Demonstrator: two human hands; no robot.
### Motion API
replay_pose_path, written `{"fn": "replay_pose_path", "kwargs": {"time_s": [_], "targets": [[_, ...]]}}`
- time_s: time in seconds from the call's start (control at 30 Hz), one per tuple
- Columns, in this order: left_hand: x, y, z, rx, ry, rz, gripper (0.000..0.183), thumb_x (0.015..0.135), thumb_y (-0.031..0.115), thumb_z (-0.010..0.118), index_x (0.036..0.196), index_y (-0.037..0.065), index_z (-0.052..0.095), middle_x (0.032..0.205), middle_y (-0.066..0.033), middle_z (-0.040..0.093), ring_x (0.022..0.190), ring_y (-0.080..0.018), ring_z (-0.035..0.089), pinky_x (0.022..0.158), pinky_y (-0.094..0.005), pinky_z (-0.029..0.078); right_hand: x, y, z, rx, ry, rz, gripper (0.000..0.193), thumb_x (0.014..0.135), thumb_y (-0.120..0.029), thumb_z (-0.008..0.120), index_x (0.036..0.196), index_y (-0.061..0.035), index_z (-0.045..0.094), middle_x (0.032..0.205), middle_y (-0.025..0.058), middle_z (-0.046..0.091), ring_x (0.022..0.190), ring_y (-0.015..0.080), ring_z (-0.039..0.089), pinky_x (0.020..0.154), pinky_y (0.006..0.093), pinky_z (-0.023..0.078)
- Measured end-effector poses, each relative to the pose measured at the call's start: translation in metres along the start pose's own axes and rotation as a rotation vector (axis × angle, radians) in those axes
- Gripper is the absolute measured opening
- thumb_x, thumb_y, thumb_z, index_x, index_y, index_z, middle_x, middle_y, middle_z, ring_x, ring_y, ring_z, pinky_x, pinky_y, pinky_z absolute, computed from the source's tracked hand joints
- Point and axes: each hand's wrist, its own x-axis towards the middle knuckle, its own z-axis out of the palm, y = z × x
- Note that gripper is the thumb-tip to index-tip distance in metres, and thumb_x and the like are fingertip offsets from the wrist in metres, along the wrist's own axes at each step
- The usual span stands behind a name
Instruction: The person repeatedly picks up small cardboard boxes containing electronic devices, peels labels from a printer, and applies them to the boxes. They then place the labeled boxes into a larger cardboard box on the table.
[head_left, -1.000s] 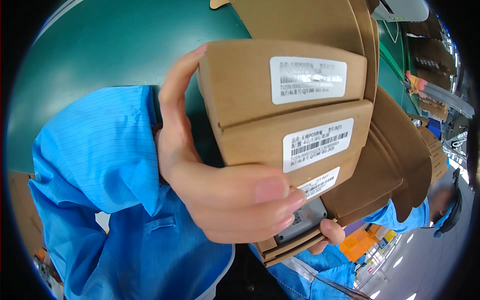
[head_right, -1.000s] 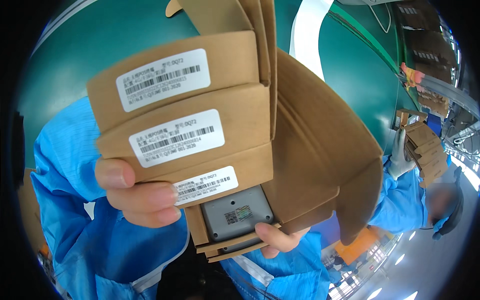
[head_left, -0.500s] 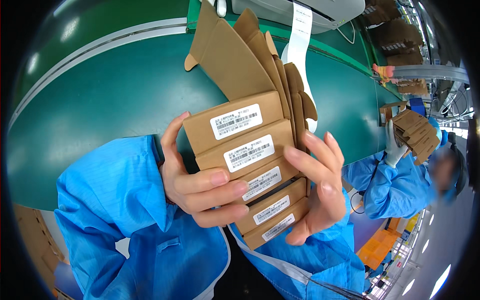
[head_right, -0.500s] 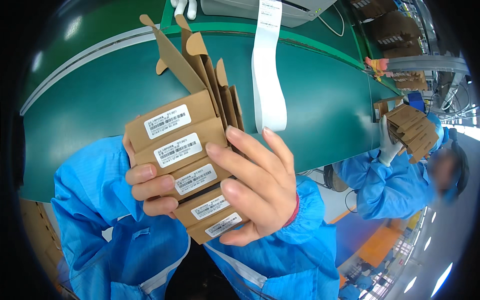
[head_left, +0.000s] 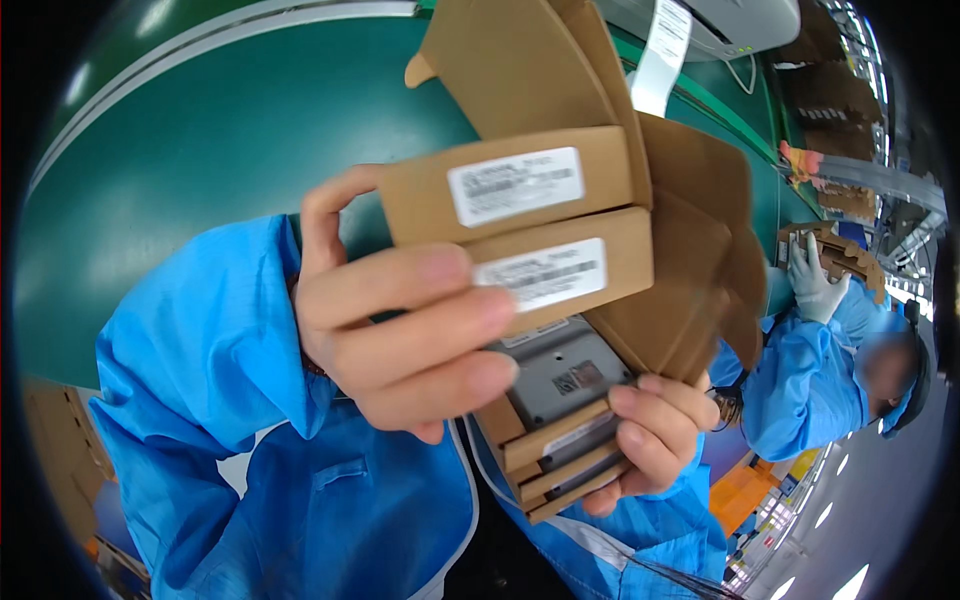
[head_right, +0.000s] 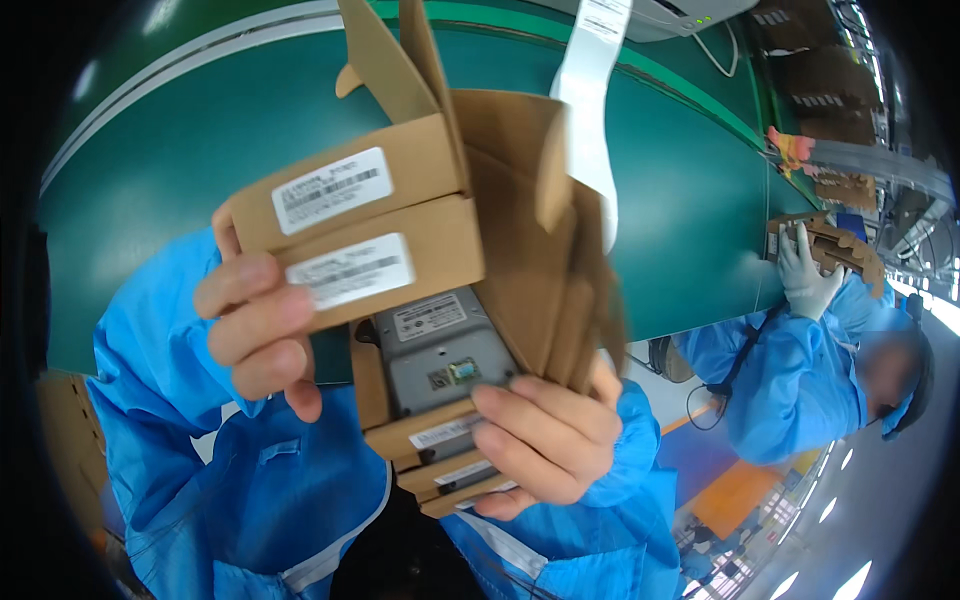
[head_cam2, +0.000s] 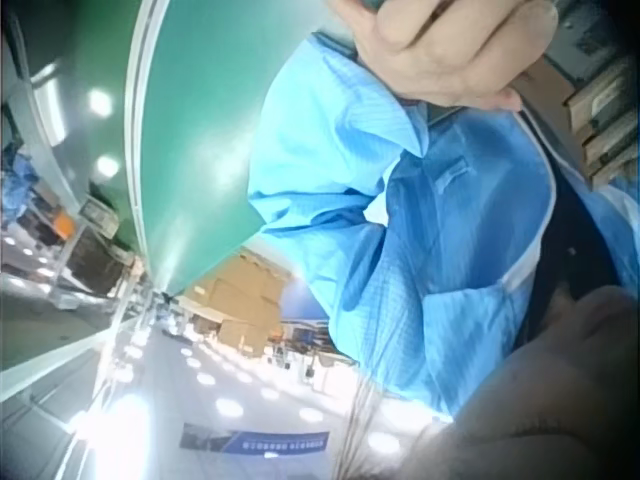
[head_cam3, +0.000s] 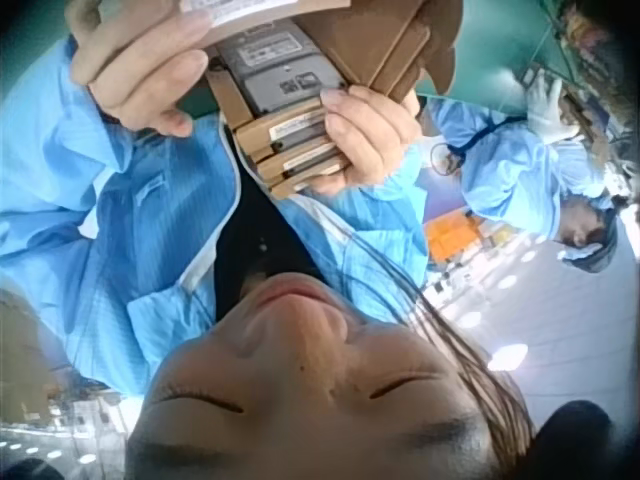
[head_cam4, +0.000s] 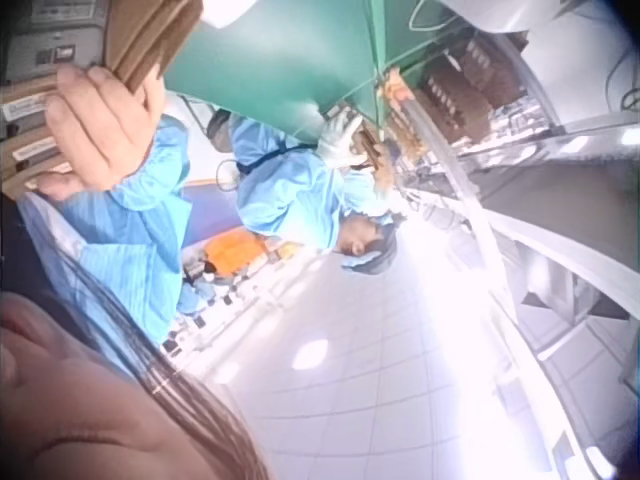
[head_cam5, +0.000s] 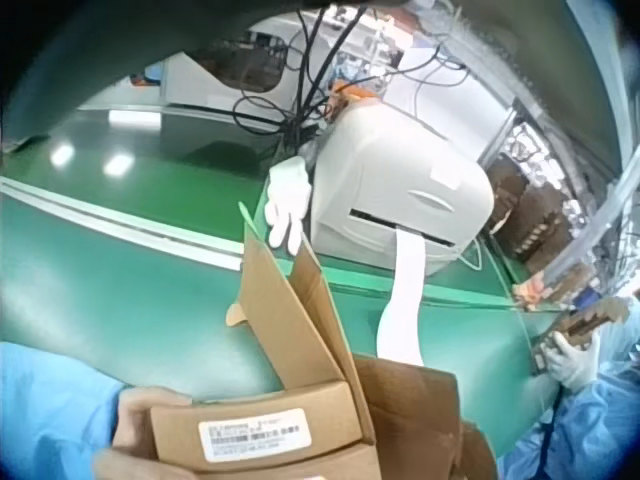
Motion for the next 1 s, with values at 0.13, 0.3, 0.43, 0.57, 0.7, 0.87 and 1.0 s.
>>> {"fn": "replay_pose_path", "kwargs": {"time_s": [0.13,0.3,0.43,0.57,0.7,0.87,1.0], "targets": [[-0.013,0.015,0.006,0.038,0.053,0.024,0.025,0.087,0.035,0.041,0.105,0.02,0.048,0.097,0.0037,0.053,0.103,-0.0144,0.043,0.067,-0.0599,0.044,-0.009,-0.012,0.009,-0.089,0.109,-0.029,0.041,0.088,-0.046,0.035,0.079,-0.012,0.055,0.066,0.0004,0.06,0.061,0.013,0.047,0.062,0.0235,0.04],[-0.001,0.015,0.021,0.038,0.108,-0.054,0.02,0.083,0.028,0.049,0.102,0.02,0.048,0.097,0.0073,0.052,0.107,-0.011,0.041,0.065,-0.0598,0.045,0.001,0.004,0.002,-0.107,0.138,-0.112,0.04,0.091,-0.041,0.032,0.075,-0.0118,0.053,0.062,-0.0016,0.057,0.058,0.0092,0.045,0.06,0.0187,0.039],[-0.005,0.003,0.019,-0.036,0.08,-0.021,0.021,0.088,0.033,0.042,0.101,0.018,0.047,0.099,0.0024,0.051,0.11,-0.0171,0.041,0.069,-0.0596,0.044,0.0,0.001,0.002,-0.141,0.136,-0.084,0.04,0.092,-0.041,0.032,0.075,-0.0118,0.054,0.062,-0.0014,0.057,0.059,0.0092,0.044,0.059,0.0184,0.038],[-0.007,0.003,0.018,-0.047,0.06,-0.022,0.028,0.09,0.039,0.036,0.107,0.019,0.047,0.103,-0.0016,0.051,0.11,-0.0216,0.041,0.072,-0.0615,0.042,0.005,0.006,-0.001,-0.031,0.046,-0.019,0.041,0.091,-0.044,0.032,0.078,-0.0133,0.056,0.068,-0.0002,0.058,0.067,0.0118,0.045,0.062,0.0214,0.039],[0.002,0.008,0.015,-0.114,-0.004,-0.096,0.033,0.087,0.044,0.04,0.115,0.029,0.044,0.115,-0.0055,0.047,0.117,-0.0262,0.036,0.079,-0.0684,0.033,0.018,0.012,0.008,0.104,-0.011,0.128,0.039,0.089,-0.044,0.035,0.085,-0.0131,0.059,0.08,0.0082,0.059,0.077,0.02,0.045,0.073,0.0346,0.043],[0.001,0.021,0.0,-0.216,-0.243,-0.251,0.044,0.079,0.044,0.054,0.12,0.044,0.038,0.129,-0.0057,0.036,0.127,-0.0332,0.021,0.085,-0.0774,0.019,0.049,0.032,-0.002,0.325,-0.312,0.269,0.045,0.073,-0.04,0.061,0.105,-0.0092,0.056,0.116,0.0269,0.041,0.108,0.0392,0.041,0.088,0.046,0.037],[0.005,0.033,0.002,-0.029,-0.315,-0.216,0.049,0.079,0.043,0.056,0.122,0.047,0.033,0.134,-0.0042,0.029,0.13,-0.0331,0.014,0.087,-0.0769,0.018,0.072,0.047,-0.001,0.722,-0.372,0.683,0.067,0.072,-0.03,0.067,0.125,-0.0061,0.034,0.131,0.0259,0.023,0.12,0.0388,0.03,0.093,0.0461,0.034]]}}
